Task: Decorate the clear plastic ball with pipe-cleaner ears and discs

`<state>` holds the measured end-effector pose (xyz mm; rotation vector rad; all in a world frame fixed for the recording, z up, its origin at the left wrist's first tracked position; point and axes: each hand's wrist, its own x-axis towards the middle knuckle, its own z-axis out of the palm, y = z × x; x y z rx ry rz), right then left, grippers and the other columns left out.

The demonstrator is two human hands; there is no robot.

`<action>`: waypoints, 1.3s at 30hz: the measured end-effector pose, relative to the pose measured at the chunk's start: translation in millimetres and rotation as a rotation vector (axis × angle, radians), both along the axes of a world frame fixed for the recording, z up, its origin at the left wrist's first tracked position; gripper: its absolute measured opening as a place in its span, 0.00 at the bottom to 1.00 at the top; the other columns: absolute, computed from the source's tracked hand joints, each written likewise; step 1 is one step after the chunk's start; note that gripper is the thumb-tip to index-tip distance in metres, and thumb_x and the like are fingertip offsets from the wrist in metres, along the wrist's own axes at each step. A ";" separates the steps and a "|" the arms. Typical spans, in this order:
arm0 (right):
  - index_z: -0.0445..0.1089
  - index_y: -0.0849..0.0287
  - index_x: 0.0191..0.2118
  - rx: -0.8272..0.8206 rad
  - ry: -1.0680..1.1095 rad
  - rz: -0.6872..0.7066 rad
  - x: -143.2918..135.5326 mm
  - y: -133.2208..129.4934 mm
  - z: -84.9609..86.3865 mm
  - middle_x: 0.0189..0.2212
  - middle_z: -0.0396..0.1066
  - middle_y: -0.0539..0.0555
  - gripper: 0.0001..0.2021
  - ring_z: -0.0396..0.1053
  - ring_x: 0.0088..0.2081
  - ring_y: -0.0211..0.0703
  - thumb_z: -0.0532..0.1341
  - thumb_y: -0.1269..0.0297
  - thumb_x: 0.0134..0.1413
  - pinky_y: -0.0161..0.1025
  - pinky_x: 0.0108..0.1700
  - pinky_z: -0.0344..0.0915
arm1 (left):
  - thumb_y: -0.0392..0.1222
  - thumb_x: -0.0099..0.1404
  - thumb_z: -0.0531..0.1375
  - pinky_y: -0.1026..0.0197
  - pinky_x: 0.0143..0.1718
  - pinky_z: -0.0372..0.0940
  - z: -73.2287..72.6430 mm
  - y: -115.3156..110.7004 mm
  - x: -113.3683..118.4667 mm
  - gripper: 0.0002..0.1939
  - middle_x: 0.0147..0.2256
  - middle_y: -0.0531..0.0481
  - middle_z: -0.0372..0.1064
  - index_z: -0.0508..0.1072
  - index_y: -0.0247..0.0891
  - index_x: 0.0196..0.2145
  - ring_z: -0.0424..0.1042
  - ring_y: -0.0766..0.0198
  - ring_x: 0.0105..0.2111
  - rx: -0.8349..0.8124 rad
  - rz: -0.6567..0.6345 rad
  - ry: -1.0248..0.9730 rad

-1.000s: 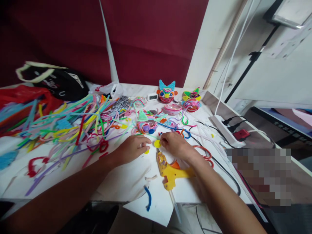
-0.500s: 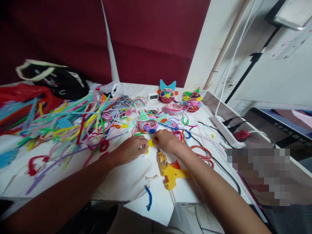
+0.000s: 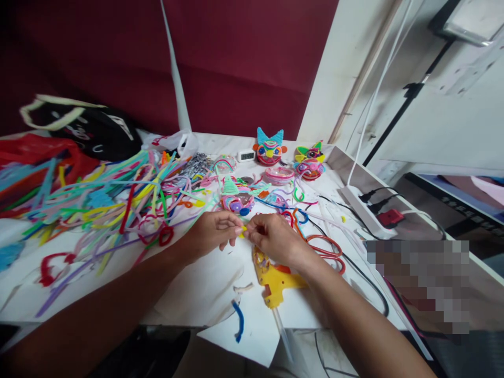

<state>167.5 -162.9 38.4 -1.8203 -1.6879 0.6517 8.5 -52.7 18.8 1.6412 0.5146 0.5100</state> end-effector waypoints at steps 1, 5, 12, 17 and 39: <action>0.70 0.59 0.30 0.006 0.028 -0.002 0.6 -0.7 -1.7 0.23 0.66 0.47 0.11 0.59 0.25 0.35 0.58 0.58 0.57 0.34 0.26 0.54 | 0.44 0.53 0.66 0.71 0.15 0.57 1.1 -1.4 0.3 0.11 0.18 0.54 0.69 0.73 0.34 0.30 0.64 0.71 0.16 -0.022 -0.017 -0.008; 0.69 0.59 0.29 0.004 0.106 -0.016 3.7 -1.4 -7.1 0.21 0.64 0.47 0.12 0.58 0.23 0.34 0.58 0.56 0.57 0.34 0.25 0.53 | 0.44 0.57 0.63 0.71 0.14 0.56 3.9 -5.1 -0.1 0.10 0.17 0.53 0.70 0.73 0.33 0.30 0.61 0.74 0.13 -0.037 -0.064 0.018; 0.71 0.58 0.31 0.065 0.084 -0.057 4.8 -6.5 0.8 0.23 0.68 0.49 0.12 0.60 0.25 0.36 0.58 0.56 0.58 0.34 0.26 0.56 | 0.43 0.59 0.60 0.70 0.13 0.49 1.7 -0.6 -1.0 0.09 0.16 0.56 0.67 0.72 0.35 0.27 0.56 0.75 0.11 0.049 -0.018 0.100; 0.73 0.58 0.33 0.194 0.001 -0.248 21.6 -34.4 21.0 0.24 0.70 0.52 0.17 0.62 0.25 0.38 0.59 0.48 0.59 0.36 0.27 0.58 | 0.41 0.59 0.58 0.69 0.19 0.55 -4.3 10.3 -1.6 0.08 0.18 0.54 0.69 0.70 0.36 0.25 0.63 0.72 0.16 0.219 0.026 0.144; 0.73 0.52 0.39 0.259 -0.176 -0.303 26.4 -141.3 -27.8 0.33 0.75 0.53 0.06 0.74 0.32 0.41 0.59 0.59 0.62 0.32 0.30 0.69 | 0.39 0.69 0.52 0.61 0.42 0.65 -22.8 13.4 0.9 0.12 0.38 0.46 0.75 0.75 0.38 0.36 0.74 0.60 0.39 0.968 0.041 0.283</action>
